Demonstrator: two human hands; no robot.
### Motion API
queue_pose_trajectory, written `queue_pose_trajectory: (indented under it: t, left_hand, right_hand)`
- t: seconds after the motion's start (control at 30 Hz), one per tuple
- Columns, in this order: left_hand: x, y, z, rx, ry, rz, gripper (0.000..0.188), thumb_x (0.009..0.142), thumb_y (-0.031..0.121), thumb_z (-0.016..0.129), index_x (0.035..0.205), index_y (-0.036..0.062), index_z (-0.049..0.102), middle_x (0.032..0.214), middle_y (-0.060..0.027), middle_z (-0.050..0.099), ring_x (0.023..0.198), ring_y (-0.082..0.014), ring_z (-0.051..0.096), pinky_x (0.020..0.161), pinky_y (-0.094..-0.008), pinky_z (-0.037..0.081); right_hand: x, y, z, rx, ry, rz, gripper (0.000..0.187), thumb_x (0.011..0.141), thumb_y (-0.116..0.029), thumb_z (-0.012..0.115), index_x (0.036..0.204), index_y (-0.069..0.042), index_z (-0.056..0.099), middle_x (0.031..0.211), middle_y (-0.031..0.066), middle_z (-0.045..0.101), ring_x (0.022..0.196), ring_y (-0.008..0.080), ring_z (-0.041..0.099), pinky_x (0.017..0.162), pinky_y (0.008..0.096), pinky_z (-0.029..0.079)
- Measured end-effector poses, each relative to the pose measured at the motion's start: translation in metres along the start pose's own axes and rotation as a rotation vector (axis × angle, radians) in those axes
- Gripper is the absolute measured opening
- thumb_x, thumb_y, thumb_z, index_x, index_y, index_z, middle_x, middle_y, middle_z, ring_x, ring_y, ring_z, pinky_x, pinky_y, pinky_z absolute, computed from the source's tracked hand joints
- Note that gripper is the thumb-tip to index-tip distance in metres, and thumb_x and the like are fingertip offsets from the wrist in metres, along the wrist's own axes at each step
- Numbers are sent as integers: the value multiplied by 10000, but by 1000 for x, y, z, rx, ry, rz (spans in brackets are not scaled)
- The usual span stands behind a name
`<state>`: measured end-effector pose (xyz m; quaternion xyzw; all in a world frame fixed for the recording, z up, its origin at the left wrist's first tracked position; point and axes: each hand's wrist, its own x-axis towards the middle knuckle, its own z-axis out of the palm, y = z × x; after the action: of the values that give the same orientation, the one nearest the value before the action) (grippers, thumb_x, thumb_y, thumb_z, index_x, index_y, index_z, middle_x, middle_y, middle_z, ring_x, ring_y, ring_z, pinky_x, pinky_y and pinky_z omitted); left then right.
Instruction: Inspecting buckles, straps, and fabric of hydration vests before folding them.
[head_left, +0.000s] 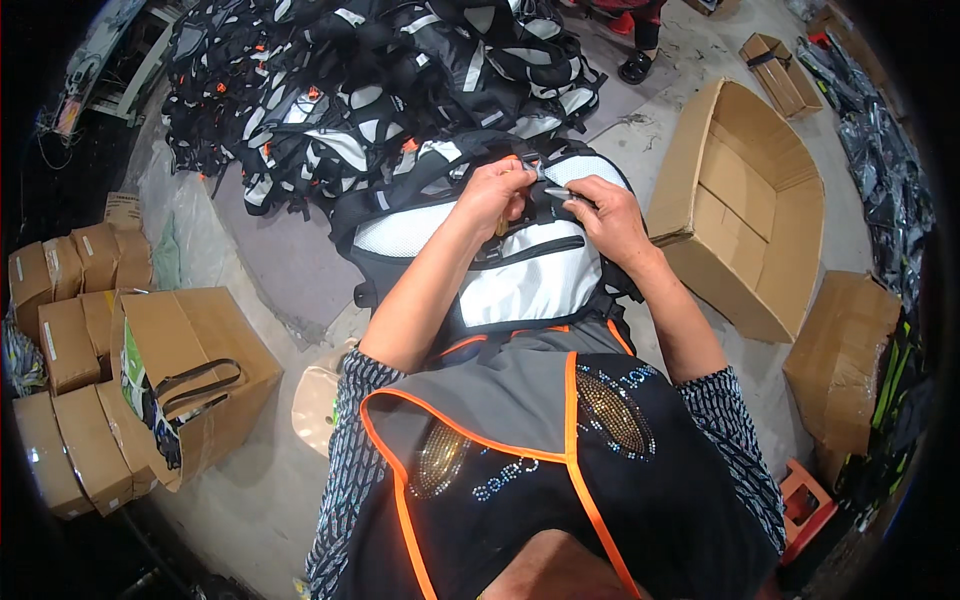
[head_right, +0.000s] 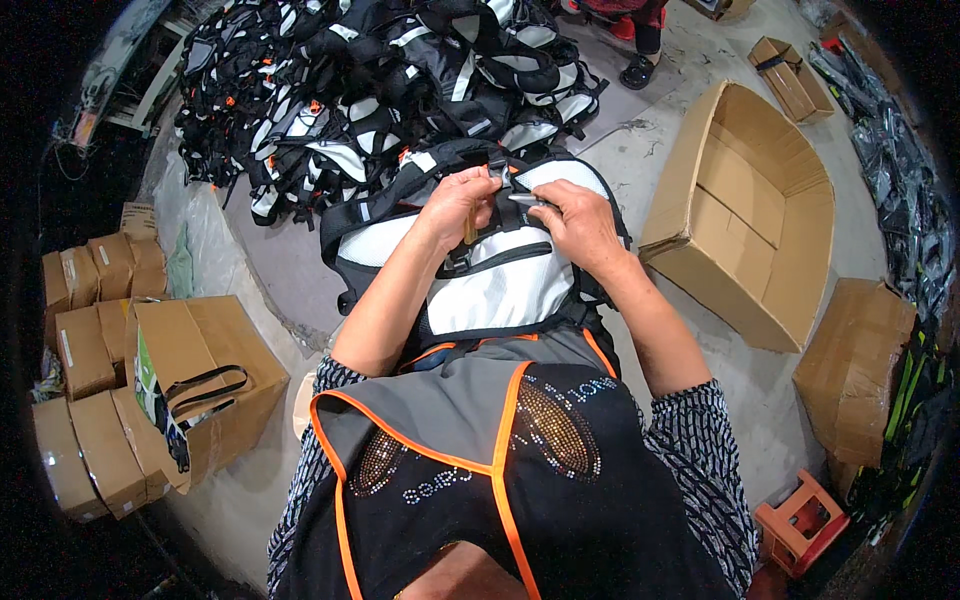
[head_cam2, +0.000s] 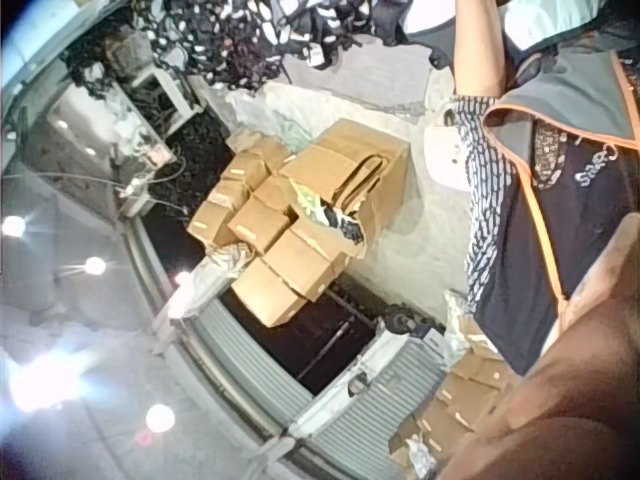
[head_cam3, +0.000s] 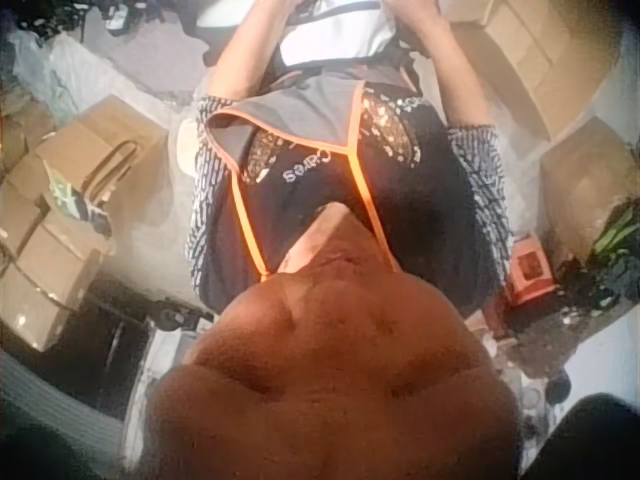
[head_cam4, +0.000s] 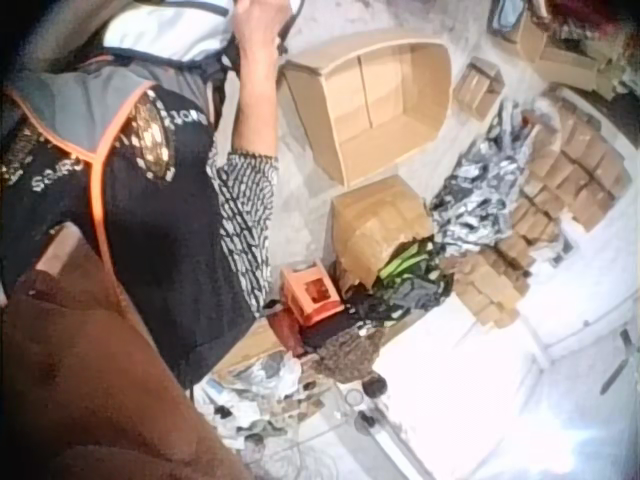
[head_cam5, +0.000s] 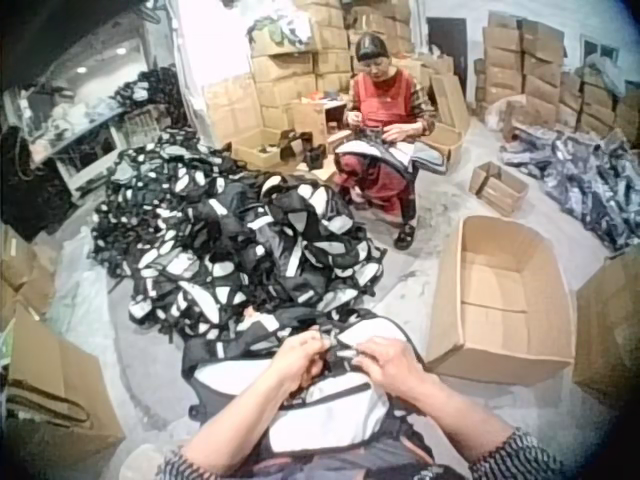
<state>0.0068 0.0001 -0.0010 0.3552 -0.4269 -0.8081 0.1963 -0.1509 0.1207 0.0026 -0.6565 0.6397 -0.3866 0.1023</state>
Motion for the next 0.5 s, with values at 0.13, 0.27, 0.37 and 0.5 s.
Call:
queue_pose_trajectory:
  t: [0.13,0.27,0.37,0.5]
  left_hand:
    - [1,-1,-1,-7,-8,10,133,840,69,564,725,86,501,579,-22,495,379,-63,386,339,-177,264]
    - [0,1,0,-32,-16,11,127,842,69,564,730,83,507,587,-33,520,380,-63,392,340,-174,268]
    - [0,0,-1,-32,-12,17,122,842,71,566,734,82,510,588,-36,526,381,-63,394,340,-173,268]
    - [-1,1,1,-13,-1,16,116,841,74,569,739,81,515,590,-39,532,382,-62,395,340,-171,267]
  right_hand:
    - [-6,0,8,213,75,124,209,742,-31,605,949,-1,601,815,69,602,654,199,513,629,280,411]
    - [-7,-1,8,264,18,180,202,752,-26,584,953,0,597,823,72,605,660,191,507,635,275,412]
    - [-5,-2,2,200,-33,146,197,753,-33,588,948,-2,598,824,74,605,658,201,512,633,281,414]
    - [0,-3,-7,91,-90,85,185,751,-61,601,928,-6,596,824,78,605,654,225,526,625,299,420]
